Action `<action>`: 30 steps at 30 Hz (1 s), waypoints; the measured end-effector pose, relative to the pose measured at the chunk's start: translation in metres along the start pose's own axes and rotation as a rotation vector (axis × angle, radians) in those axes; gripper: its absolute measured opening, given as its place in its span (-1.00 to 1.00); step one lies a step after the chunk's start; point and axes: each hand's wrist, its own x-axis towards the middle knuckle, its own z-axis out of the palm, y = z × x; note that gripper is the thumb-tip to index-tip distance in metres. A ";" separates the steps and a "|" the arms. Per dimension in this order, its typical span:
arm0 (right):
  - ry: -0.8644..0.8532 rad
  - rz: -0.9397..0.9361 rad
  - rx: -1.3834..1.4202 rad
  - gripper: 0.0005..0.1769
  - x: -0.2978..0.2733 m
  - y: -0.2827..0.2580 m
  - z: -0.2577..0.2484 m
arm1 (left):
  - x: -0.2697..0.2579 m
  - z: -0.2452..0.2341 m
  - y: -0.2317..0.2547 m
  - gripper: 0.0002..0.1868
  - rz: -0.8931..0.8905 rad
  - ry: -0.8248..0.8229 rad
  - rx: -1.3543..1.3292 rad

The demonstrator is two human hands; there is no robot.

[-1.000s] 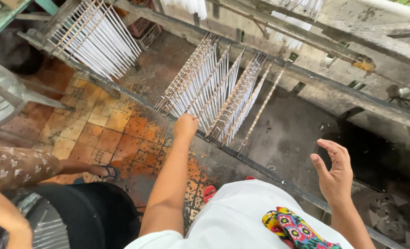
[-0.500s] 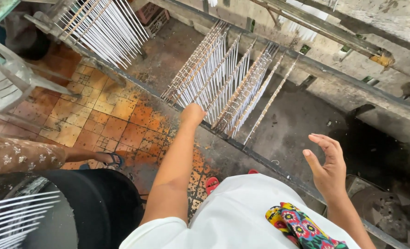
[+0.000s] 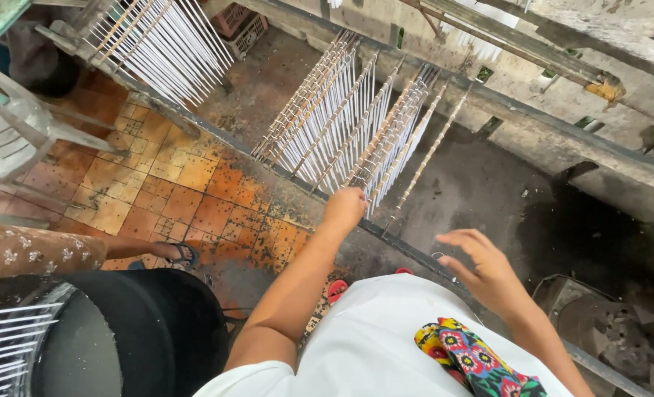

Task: Dipping racks of wicks into a vat of molten wax to create hand-dipped candles.

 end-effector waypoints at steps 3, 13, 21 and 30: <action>-0.160 -0.015 -0.087 -0.62 -0.001 -0.016 -0.004 | 0.002 0.019 0.005 -0.76 0.077 0.042 0.145; -0.493 0.185 -0.177 -0.58 -0.004 -0.008 -0.022 | 0.011 0.043 0.003 -0.79 -0.024 -0.055 0.073; -0.438 0.120 -0.133 -0.59 -0.009 0.007 -0.040 | -0.012 0.019 0.023 -0.83 -0.097 -0.041 0.116; -0.524 0.313 -0.231 -0.55 0.019 0.015 -0.058 | -0.071 -0.077 0.079 -0.75 -0.017 0.179 0.205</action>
